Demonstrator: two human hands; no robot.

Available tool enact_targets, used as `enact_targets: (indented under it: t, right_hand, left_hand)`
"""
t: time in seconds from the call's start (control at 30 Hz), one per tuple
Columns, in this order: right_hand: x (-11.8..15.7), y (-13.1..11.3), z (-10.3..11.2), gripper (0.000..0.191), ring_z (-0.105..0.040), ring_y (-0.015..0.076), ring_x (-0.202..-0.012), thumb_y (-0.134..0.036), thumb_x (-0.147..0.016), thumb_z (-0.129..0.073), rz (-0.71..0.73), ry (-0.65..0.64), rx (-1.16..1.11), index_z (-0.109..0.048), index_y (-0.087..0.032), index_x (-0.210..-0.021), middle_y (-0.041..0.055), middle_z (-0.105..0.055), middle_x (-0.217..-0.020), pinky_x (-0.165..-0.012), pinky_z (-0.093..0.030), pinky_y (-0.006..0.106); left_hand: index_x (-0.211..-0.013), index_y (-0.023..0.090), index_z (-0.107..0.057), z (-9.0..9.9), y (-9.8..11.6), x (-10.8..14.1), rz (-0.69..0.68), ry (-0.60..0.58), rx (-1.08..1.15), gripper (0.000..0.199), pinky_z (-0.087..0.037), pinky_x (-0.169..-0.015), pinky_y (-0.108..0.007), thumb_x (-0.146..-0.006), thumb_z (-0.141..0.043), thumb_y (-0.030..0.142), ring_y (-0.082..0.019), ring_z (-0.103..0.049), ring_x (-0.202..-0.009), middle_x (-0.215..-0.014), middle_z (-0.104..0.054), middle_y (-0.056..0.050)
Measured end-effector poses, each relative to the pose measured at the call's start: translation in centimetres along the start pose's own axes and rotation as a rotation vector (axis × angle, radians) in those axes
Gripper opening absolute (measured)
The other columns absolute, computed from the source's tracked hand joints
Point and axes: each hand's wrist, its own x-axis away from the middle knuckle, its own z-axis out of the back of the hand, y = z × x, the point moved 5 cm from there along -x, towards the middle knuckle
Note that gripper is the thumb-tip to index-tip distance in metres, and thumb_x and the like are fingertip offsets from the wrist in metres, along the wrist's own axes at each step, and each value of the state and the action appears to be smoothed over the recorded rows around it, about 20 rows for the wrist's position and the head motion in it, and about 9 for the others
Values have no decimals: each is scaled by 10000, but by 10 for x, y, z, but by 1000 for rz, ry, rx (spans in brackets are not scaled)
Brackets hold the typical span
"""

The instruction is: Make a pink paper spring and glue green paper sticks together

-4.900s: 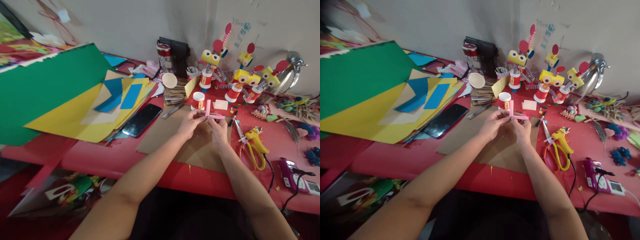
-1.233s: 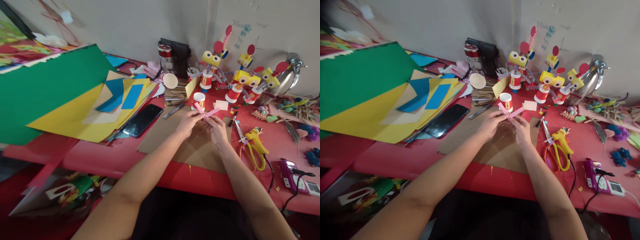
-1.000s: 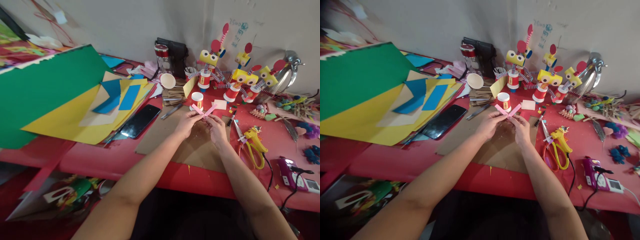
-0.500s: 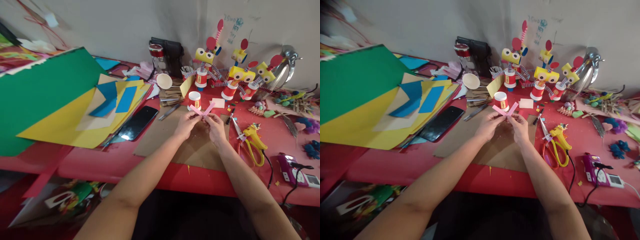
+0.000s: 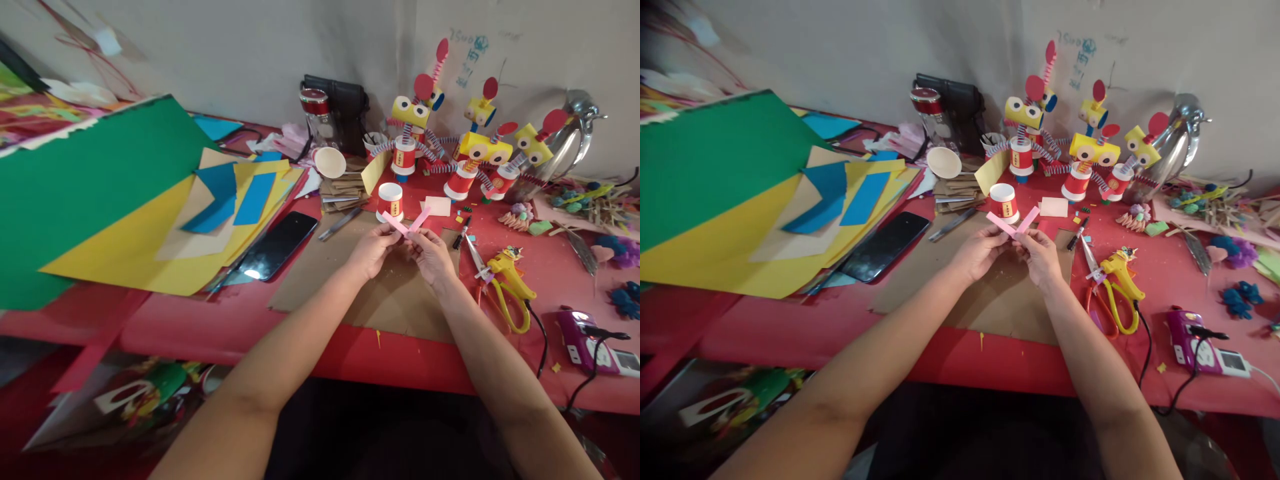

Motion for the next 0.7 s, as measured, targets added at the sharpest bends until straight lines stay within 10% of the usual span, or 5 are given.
enact_targets:
  t: [0.7]
  right_hand:
    - [3, -2, 1, 285, -536, 80, -522, -305, -481, -855, -9, 24, 70, -650, -203, -651, -35, -637, -574, -493, -412, 215]
  left_hand:
    - [-694, 160, -723, 1, -1, 0, 51, -59, 2, 223, -491, -763, -283, -551, -890, 195, -119, -619, -685, -710, -693, 5]
